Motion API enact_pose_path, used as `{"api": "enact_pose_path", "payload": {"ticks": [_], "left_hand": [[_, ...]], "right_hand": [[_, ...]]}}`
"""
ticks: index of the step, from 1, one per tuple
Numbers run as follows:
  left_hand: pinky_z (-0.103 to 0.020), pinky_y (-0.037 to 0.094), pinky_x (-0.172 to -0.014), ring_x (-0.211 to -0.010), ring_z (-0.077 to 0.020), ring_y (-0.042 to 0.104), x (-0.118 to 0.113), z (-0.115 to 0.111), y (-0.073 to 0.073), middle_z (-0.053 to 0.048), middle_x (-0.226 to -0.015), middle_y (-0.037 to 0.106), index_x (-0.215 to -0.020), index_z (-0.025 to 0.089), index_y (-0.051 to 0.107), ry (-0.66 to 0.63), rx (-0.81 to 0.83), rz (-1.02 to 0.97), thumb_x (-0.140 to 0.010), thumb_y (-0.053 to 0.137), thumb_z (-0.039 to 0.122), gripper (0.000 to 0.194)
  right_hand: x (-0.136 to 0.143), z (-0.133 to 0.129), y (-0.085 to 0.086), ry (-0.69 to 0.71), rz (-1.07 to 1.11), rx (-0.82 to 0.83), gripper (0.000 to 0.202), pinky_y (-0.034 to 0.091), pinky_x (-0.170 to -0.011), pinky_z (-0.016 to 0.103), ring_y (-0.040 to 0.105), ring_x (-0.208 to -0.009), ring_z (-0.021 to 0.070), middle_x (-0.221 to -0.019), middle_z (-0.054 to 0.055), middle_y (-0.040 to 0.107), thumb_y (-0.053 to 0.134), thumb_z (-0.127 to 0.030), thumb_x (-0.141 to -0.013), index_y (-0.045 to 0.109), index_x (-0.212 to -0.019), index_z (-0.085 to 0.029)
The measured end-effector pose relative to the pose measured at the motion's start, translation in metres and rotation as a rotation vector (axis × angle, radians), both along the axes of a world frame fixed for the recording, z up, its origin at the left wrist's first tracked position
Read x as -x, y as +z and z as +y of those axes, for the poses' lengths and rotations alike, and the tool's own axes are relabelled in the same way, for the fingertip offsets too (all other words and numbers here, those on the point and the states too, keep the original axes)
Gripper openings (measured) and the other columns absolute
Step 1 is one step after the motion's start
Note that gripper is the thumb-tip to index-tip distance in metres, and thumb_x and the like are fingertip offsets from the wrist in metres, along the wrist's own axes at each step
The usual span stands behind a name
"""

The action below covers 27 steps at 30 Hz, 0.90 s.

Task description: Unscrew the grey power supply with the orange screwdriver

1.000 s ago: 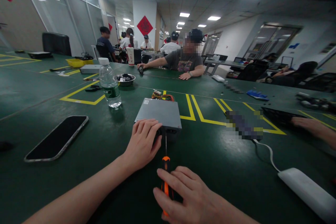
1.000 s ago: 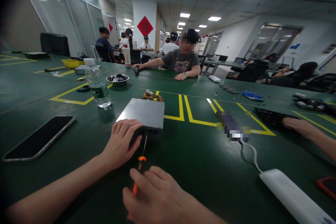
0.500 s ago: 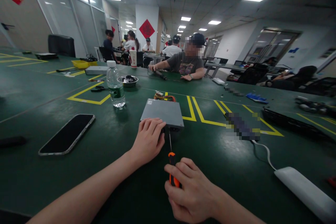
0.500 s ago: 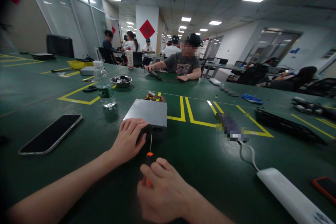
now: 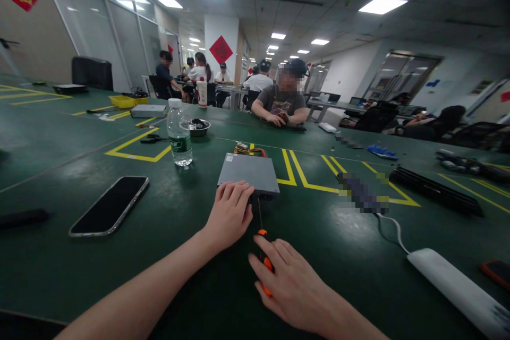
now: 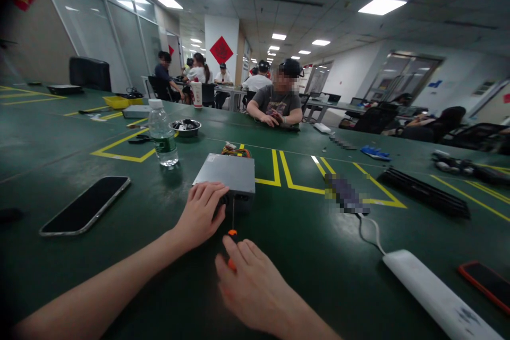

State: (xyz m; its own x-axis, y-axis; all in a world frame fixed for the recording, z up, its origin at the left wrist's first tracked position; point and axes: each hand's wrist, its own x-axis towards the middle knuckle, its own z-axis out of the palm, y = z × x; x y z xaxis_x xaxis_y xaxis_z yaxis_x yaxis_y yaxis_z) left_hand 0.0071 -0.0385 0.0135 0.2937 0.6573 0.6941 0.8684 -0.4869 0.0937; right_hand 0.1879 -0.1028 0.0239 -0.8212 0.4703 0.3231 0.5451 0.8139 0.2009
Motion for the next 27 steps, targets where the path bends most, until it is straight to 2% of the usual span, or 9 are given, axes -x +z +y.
{"api": "enact_pose_path", "payload": {"ticks": [5,8,11,15,17,21,23,27], "left_hand": [[-0.043,0.031,-0.099,-0.112,-0.0239,0.044,0.0,0.0,0.0,-0.009,-0.116,0.056,-0.116,0.016,0.05,0.006,-0.001,0.007,-0.082,0.045,0.02,0.035],[-0.043,0.031,-0.1,-0.113,-0.0237,0.044,0.002,-0.001,0.0,-0.009,-0.117,0.055,-0.118,0.016,0.049,-0.002,0.01,0.016,-0.083,0.043,0.021,0.035],[-0.042,0.03,-0.101,-0.113,-0.0231,0.044,0.003,-0.001,0.001,-0.009,-0.118,0.054,-0.119,0.016,0.048,-0.007,0.02,0.034,-0.083,0.043,0.021,0.036],[-0.041,0.031,-0.1,-0.112,-0.0225,0.044,0.005,0.001,0.001,-0.008,-0.118,0.054,-0.127,0.017,0.042,0.008,0.03,0.048,-0.084,0.041,0.019,0.043],[-0.041,0.032,-0.1,-0.111,-0.0228,0.045,0.005,0.001,0.001,-0.008,-0.117,0.053,-0.128,0.018,0.042,0.004,0.032,0.051,-0.084,0.041,0.019,0.044],[-0.042,0.032,-0.099,-0.112,-0.0237,0.044,0.005,0.002,0.0,-0.008,-0.118,0.052,-0.127,0.019,0.043,-0.004,0.047,0.049,-0.083,0.042,0.018,0.044],[-0.042,0.032,-0.099,-0.112,-0.0232,0.044,0.006,0.002,0.0,-0.008,-0.119,0.052,-0.127,0.018,0.044,-0.004,0.055,0.047,-0.083,0.042,0.017,0.044],[-0.041,0.031,-0.101,-0.118,-0.0222,0.041,0.006,0.003,0.0,-0.008,-0.125,0.05,-0.127,0.019,0.044,-0.011,0.055,0.046,-0.082,0.042,0.014,0.045]], "right_hand": [[0.015,-0.021,-0.003,-0.158,0.243,-0.104,0.035,0.053,-0.078,0.03,0.06,-0.1,0.0237,-0.115,0.017,0.058,0.047,-0.032,-0.089,0.054,-0.117,-0.013],[0.022,-0.029,-0.009,-0.285,0.386,-0.072,0.039,0.056,-0.066,0.021,0.064,-0.094,0.0206,-0.115,0.018,0.057,0.038,-0.032,-0.093,0.049,-0.122,-0.009],[0.027,-0.032,-0.016,-0.354,0.474,-0.055,0.039,0.055,-0.063,0.016,0.066,-0.089,0.0174,-0.116,0.016,0.057,0.038,-0.03,-0.093,0.048,-0.124,-0.009],[0.031,-0.032,-0.018,-0.404,0.592,-0.128,0.03,0.055,-0.07,0.023,0.063,-0.096,0.02,-0.115,0.012,0.058,0.036,-0.024,-0.093,0.059,-0.112,-0.018],[0.034,-0.032,-0.019,-0.413,0.656,-0.107,0.03,0.055,-0.073,0.026,0.062,-0.098,0.021,-0.116,0.011,0.058,0.035,-0.025,-0.093,0.062,-0.107,-0.021],[0.041,-0.035,-0.032,-0.441,0.738,-0.023,0.036,0.055,-0.066,0.02,0.066,-0.088,0.0164,-0.125,0.013,0.052,0.028,-0.023,-0.094,0.056,-0.118,-0.02],[0.042,-0.036,-0.039,-0.453,0.734,-0.039,0.039,0.055,-0.067,0.021,0.066,-0.087,0.0161,-0.126,0.012,0.052,0.025,-0.02,-0.095,0.051,-0.124,-0.019],[0.029,-0.033,-0.039,-0.495,0.695,-0.135,0.033,0.055,-0.071,0.025,0.066,-0.085,0.0179,-0.117,0.008,0.059,0.033,-0.029,-0.094,0.059,-0.115,-0.025]]}}
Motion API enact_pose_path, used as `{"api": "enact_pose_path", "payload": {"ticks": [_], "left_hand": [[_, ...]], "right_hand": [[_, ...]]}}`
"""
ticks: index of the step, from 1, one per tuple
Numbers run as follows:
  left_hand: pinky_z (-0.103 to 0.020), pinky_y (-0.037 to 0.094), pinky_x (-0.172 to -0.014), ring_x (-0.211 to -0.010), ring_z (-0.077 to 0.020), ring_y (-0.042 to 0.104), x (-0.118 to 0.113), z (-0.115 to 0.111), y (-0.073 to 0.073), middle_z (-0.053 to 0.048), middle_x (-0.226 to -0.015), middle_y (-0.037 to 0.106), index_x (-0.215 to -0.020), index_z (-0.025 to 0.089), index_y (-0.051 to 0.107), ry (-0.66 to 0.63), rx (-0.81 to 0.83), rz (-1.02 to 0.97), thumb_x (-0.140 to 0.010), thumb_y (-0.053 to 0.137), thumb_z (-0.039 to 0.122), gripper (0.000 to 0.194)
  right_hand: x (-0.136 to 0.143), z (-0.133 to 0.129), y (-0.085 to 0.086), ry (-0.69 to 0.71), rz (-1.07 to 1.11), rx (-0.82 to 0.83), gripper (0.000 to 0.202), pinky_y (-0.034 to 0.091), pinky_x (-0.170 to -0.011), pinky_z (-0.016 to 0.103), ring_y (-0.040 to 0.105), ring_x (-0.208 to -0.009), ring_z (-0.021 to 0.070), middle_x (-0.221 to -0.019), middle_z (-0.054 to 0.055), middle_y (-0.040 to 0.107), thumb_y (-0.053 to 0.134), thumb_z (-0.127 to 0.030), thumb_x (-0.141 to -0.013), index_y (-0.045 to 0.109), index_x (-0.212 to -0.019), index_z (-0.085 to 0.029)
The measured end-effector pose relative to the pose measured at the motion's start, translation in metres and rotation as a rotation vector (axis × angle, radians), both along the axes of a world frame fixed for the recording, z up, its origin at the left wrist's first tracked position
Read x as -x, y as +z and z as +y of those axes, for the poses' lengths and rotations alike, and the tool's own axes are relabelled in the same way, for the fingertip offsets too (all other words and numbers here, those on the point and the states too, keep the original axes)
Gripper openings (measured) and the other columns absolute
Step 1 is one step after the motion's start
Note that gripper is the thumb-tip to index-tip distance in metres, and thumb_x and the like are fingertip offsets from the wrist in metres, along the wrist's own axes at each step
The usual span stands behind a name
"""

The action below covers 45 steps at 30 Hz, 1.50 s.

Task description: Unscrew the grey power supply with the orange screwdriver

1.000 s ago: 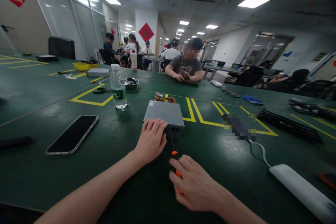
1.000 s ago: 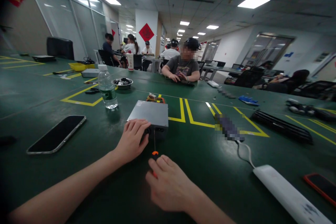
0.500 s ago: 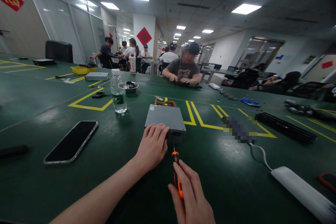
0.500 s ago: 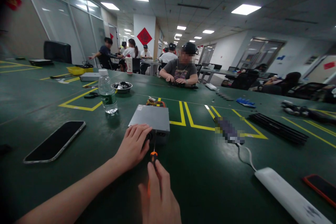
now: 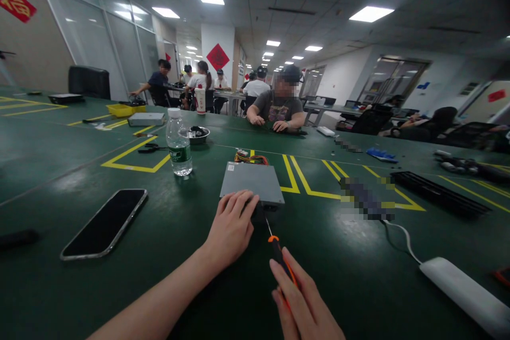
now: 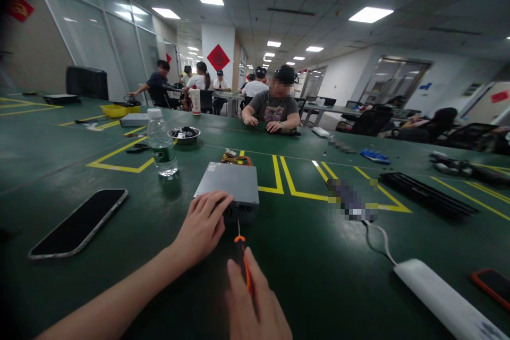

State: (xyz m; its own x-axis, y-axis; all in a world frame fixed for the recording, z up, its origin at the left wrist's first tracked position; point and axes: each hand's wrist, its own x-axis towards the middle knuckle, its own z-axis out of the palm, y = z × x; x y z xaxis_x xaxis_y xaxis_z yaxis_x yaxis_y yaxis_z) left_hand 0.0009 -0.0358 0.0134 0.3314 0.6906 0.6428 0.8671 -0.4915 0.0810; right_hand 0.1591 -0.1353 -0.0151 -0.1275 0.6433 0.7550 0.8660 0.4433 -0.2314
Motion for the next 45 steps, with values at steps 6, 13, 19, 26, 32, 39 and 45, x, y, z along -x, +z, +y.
{"api": "enact_pose_path", "payload": {"ticks": [6,13,19,26,32,39,45], "left_hand": [[-0.042,0.025,-0.107,-0.126,-0.0208,0.036,-0.001,0.0,-0.001,-0.008,-0.134,0.045,-0.13,0.017,0.039,-0.026,-0.002,0.029,-0.082,0.04,0.013,0.048],[-0.043,0.026,-0.106,-0.126,-0.0218,0.037,-0.003,-0.002,-0.003,-0.009,-0.134,0.046,-0.131,0.015,0.037,-0.02,-0.008,0.047,-0.083,0.04,0.017,0.048],[-0.042,0.024,-0.106,-0.125,-0.0225,0.037,-0.006,-0.007,-0.001,-0.009,-0.133,0.046,-0.13,0.014,0.039,-0.006,0.024,0.012,-0.082,0.041,0.017,0.048],[-0.042,0.031,-0.099,-0.117,-0.0228,0.043,-0.006,-0.009,0.003,-0.008,-0.126,0.052,-0.124,0.016,0.045,-0.022,0.022,-0.037,-0.081,0.043,0.016,0.043],[-0.043,0.034,-0.094,-0.112,-0.0228,0.046,-0.001,-0.006,0.005,-0.007,-0.121,0.056,-0.122,0.019,0.047,-0.063,0.043,-0.064,-0.082,0.043,0.016,0.04],[-0.043,0.031,-0.097,-0.111,-0.0215,0.046,0.0,-0.006,0.007,-0.005,-0.119,0.057,-0.119,0.02,0.049,-0.069,0.05,-0.09,-0.082,0.043,0.015,0.037],[-0.043,0.031,-0.096,-0.111,-0.0223,0.045,0.001,-0.006,0.007,-0.006,-0.12,0.056,-0.119,0.02,0.049,-0.077,0.049,-0.09,-0.082,0.043,0.014,0.039]], "right_hand": [[-0.011,0.007,0.012,-0.088,0.045,0.068,0.037,0.055,-0.063,0.023,0.065,-0.087,0.0179,-0.108,0.009,0.061,0.03,-0.039,-0.095,0.06,-0.108,-0.022],[0.009,0.005,0.006,0.001,-0.065,-0.088,0.031,0.052,-0.08,0.036,0.058,-0.105,0.0231,-0.117,0.01,0.058,0.035,-0.017,-0.092,0.055,-0.115,-0.022],[0.004,0.003,0.017,-0.023,-0.004,-0.045,0.022,0.055,-0.066,0.028,0.065,-0.089,0.02,-0.11,0.009,0.062,0.043,-0.028,-0.091,0.06,-0.103,-0.022],[0.014,0.001,0.01,0.039,-0.029,-0.137,0.029,0.053,-0.079,0.034,0.06,-0.103,0.023,-0.116,0.009,0.059,0.041,-0.014,-0.087,0.058,-0.109,-0.021],[0.008,0.002,0.024,0.022,0.007,-0.09,0.018,0.055,-0.069,0.028,0.064,-0.092,0.0203,-0.111,0.006,0.062,0.046,-0.022,-0.088,0.062,-0.096,-0.024],[0.005,0.001,0.018,0.094,-0.004,-0.048,0.02,0.055,-0.073,0.033,0.061,-0.1,0.0233,-0.116,0.012,0.057,0.043,-0.022,-0.088,0.059,-0.101,-0.02],[0.004,-0.002,0.013,0.013,0.009,-0.035,0.025,0.055,-0.071,0.028,0.064,-0.095,0.0205,-0.116,0.009,0.06,0.043,-0.019,-0.089,0.056,-0.111,-0.021]]}}
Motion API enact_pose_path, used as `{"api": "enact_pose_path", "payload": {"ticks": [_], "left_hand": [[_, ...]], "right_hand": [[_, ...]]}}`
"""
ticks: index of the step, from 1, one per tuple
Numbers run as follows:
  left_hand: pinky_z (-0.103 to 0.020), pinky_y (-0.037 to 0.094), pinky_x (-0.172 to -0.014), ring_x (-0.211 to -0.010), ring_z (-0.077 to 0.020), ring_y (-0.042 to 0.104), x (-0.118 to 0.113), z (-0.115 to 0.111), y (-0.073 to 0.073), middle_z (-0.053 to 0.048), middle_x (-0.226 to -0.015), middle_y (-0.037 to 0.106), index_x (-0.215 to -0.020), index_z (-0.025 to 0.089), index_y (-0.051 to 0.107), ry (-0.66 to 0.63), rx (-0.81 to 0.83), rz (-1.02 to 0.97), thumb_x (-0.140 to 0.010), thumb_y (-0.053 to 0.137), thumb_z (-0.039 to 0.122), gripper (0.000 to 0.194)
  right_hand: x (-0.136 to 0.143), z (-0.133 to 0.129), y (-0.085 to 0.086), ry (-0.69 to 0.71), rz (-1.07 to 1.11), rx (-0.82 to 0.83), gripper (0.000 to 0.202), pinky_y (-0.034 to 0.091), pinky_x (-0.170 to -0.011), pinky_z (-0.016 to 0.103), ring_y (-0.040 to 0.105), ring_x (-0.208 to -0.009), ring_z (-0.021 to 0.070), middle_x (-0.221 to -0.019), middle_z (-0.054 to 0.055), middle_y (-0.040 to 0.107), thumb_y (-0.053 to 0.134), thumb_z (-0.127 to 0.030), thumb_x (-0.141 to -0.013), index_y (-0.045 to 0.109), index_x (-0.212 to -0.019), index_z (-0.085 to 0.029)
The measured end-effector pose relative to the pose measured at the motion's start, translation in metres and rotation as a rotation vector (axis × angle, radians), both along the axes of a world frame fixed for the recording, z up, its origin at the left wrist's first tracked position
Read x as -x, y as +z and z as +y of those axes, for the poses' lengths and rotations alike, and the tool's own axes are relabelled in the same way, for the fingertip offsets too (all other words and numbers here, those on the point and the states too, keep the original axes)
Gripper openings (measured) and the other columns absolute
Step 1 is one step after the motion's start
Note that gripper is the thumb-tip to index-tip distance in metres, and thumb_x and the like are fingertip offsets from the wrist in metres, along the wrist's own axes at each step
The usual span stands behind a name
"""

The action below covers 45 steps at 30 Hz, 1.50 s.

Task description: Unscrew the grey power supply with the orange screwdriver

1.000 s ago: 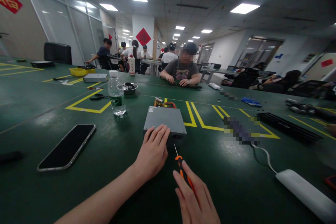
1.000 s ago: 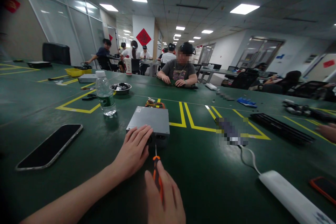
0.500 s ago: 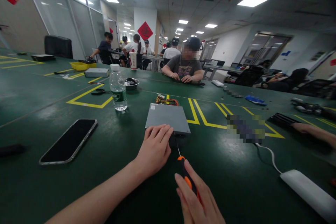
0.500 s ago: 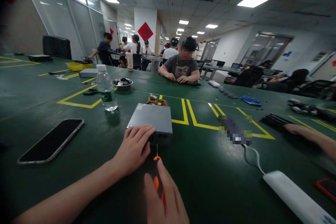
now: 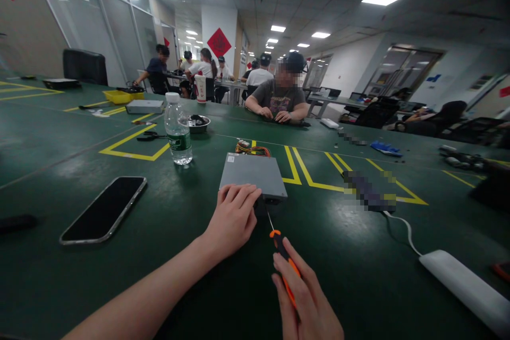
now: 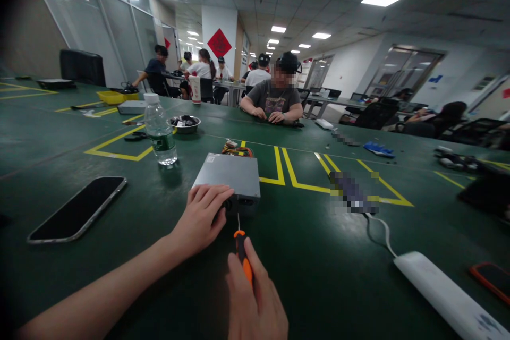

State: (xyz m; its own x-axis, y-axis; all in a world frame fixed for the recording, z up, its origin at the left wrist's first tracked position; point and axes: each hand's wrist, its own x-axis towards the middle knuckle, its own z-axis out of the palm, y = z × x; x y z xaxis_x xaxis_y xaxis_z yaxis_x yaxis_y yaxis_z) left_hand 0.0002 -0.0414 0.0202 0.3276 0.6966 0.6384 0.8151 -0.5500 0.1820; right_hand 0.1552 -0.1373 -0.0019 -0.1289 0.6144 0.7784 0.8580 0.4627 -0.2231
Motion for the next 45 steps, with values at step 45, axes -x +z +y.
{"api": "enact_pose_path", "payload": {"ticks": [45], "left_hand": [[-0.041,0.03,-0.096,-0.112,-0.0215,0.045,-0.002,-0.001,-0.001,-0.005,-0.12,0.055,-0.119,0.021,0.048,0.023,0.005,0.01,-0.083,0.042,0.016,0.037]], "right_hand": [[-0.005,-0.003,-0.004,-0.094,0.001,0.111,0.03,0.049,-0.062,0.029,0.064,-0.076,0.0182,-0.092,0.006,0.066,0.033,-0.035,-0.095,0.052,-0.114,-0.021]]}}
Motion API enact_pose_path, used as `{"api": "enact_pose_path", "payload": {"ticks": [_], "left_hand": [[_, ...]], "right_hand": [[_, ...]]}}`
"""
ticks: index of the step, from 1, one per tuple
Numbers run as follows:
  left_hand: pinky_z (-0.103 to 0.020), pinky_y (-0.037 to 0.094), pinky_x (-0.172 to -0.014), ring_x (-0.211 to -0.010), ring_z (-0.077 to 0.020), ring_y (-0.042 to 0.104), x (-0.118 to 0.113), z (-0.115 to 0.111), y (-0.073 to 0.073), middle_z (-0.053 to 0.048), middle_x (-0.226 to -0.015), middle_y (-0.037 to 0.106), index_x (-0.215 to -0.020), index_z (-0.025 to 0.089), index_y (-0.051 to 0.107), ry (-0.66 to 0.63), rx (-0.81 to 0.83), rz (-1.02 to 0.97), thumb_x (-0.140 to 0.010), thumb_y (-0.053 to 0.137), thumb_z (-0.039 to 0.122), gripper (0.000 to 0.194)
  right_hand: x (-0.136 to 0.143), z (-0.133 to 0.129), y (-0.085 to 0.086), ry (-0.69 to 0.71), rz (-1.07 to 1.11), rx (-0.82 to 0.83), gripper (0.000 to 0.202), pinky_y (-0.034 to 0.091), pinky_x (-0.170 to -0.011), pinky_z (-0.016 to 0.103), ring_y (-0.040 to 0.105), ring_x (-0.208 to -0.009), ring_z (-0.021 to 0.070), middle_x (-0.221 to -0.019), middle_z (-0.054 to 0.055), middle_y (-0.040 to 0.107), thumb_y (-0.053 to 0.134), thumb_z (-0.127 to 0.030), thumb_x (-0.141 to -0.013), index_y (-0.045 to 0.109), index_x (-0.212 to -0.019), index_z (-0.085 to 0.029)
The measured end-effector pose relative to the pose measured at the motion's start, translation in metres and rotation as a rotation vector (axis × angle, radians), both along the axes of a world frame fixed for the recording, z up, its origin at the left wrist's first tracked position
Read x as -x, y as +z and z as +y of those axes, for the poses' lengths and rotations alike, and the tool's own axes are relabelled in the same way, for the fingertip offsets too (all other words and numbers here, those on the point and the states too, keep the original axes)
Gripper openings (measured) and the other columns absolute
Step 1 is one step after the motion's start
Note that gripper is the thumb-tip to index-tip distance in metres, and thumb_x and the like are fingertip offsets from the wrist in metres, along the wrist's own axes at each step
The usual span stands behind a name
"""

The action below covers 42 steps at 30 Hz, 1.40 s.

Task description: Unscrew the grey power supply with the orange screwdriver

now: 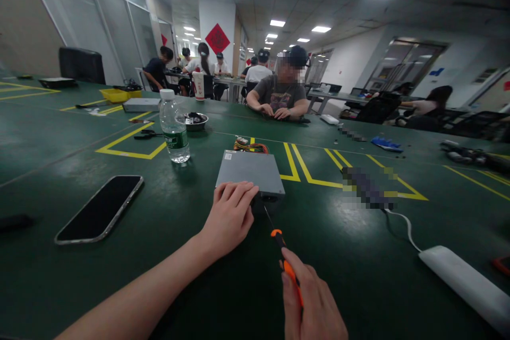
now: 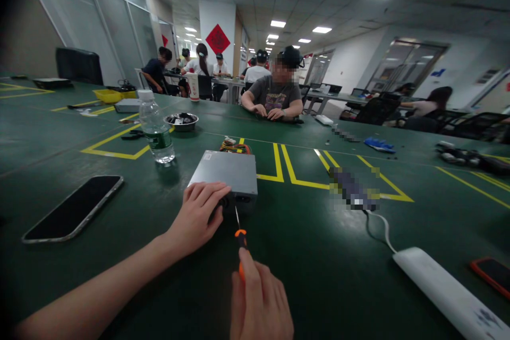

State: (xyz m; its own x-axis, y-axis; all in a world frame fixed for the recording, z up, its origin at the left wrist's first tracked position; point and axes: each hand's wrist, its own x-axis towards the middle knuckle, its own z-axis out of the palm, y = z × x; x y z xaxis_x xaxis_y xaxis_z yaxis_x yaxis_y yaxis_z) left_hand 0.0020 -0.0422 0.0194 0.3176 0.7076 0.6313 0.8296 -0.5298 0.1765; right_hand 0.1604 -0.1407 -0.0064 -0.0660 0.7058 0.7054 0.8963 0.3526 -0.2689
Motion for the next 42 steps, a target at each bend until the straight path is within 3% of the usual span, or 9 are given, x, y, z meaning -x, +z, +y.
{"api": "enact_pose_path", "payload": {"ticks": [3,7,14,17,20,23,29,34,42], "left_hand": [[-0.041,0.029,-0.096,-0.112,-0.0216,0.044,0.0,0.001,-0.001,-0.005,-0.12,0.055,-0.119,0.021,0.048,-0.002,-0.002,-0.004,-0.084,0.042,0.017,0.036],[-0.04,0.03,-0.094,-0.109,-0.0212,0.045,-0.001,0.005,-0.005,-0.005,-0.117,0.056,-0.115,0.023,0.05,0.025,-0.022,-0.033,-0.084,0.044,0.018,0.032],[-0.039,0.031,-0.087,-0.101,-0.021,0.048,-0.008,0.013,-0.011,-0.004,-0.106,0.059,-0.102,0.022,0.054,0.106,-0.086,-0.071,-0.083,0.05,0.023,0.02],[-0.039,0.031,-0.086,-0.099,-0.0208,0.049,-0.01,0.015,-0.013,-0.004,-0.104,0.059,-0.1,0.023,0.054,0.123,-0.103,-0.074,-0.083,0.05,0.024,0.018],[-0.04,0.03,-0.085,-0.098,-0.021,0.048,-0.012,0.016,-0.014,-0.004,-0.102,0.058,-0.097,0.023,0.055,0.148,-0.118,-0.082,-0.082,0.051,0.024,0.015],[-0.04,0.03,-0.084,-0.097,-0.021,0.047,-0.013,0.017,-0.014,-0.003,-0.101,0.058,-0.096,0.023,0.055,0.16,-0.12,-0.086,-0.083,0.051,0.024,0.014],[-0.04,0.029,-0.083,-0.096,-0.0216,0.046,-0.014,0.017,-0.014,-0.004,-0.099,0.057,-0.094,0.023,0.055,0.18,-0.121,-0.092,-0.082,0.052,0.024,0.012],[-0.04,0.029,-0.082,-0.096,-0.022,0.046,-0.015,0.017,-0.012,-0.004,-0.099,0.057,-0.094,0.022,0.055,0.183,-0.106,-0.091,-0.082,0.052,0.024,0.012],[-0.04,0.031,-0.082,-0.096,-0.0234,0.045,-0.014,0.016,-0.011,-0.006,-0.1,0.056,-0.095,0.022,0.056,0.179,-0.091,-0.084,-0.082,0.051,0.024,0.014]], "right_hand": [[-0.001,0.0,0.002,0.063,-0.023,-0.007,0.032,0.051,-0.06,0.028,0.064,-0.077,0.0184,-0.093,0.008,0.065,0.033,-0.038,-0.095,0.053,-0.111,-0.019],[0.01,-0.001,-0.002,-0.052,0.1,-0.012,0.031,0.051,-0.072,0.033,0.06,-0.095,0.0224,-0.106,0.012,0.06,0.031,-0.033,-0.095,0.051,-0.112,-0.017],[0.003,-0.002,0.0,-0.022,0.092,0.08,0.033,0.047,-0.052,0.025,0.063,-0.063,0.0157,-0.084,0.004,0.064,0.029,-0.04,-0.096,0.054,-0.109,-0.022],[0.001,0.0,-0.002,-0.025,0.08,0.052,0.034,0.051,-0.056,0.027,0.064,-0.075,0.0186,-0.097,0.009,0.061,0.031,-0.042,-0.094,0.052,-0.11,-0.02],[-0.001,0.003,-0.006,0.025,0.02,0.009,0.029,0.054,-0.06,0.025,0.063,-0.084,0.0187,-0.102,0.012,0.057,0.036,-0.034,-0.093,0.049,-0.114,-0.018],[-0.002,0.005,-0.008,0.076,-0.04,-0.021,0.028,0.054,-0.061,0.024,0.064,-0.081,0.0179,-0.097,0.011,0.059,0.039,-0.029,-0.092,0.047,-0.116,-0.017],[0.008,0.001,-0.004,-0.016,0.091,0.062,0.026,0.052,-0.057,0.027,0.062,-0.069,0.017,-0.089,0.007,0.061,0.035,-0.033,-0.094,0.047,-0.112,-0.02],[0.015,0.001,-0.004,0.01,0.094,0.03,0.027,0.051,-0.061,0.03,0.063,-0.073,0.0185,-0.089,0.007,0.062,0.036,-0.034,-0.093,0.049,-0.112,-0.019],[-0.005,-0.001,-0.003,-0.006,0.193,0.041,0.028,0.051,-0.06,0.026,0.064,-0.071,0.0171,-0.09,0.007,0.064,0.037,-0.038,-0.093,0.051,-0.11,-0.02]]}}
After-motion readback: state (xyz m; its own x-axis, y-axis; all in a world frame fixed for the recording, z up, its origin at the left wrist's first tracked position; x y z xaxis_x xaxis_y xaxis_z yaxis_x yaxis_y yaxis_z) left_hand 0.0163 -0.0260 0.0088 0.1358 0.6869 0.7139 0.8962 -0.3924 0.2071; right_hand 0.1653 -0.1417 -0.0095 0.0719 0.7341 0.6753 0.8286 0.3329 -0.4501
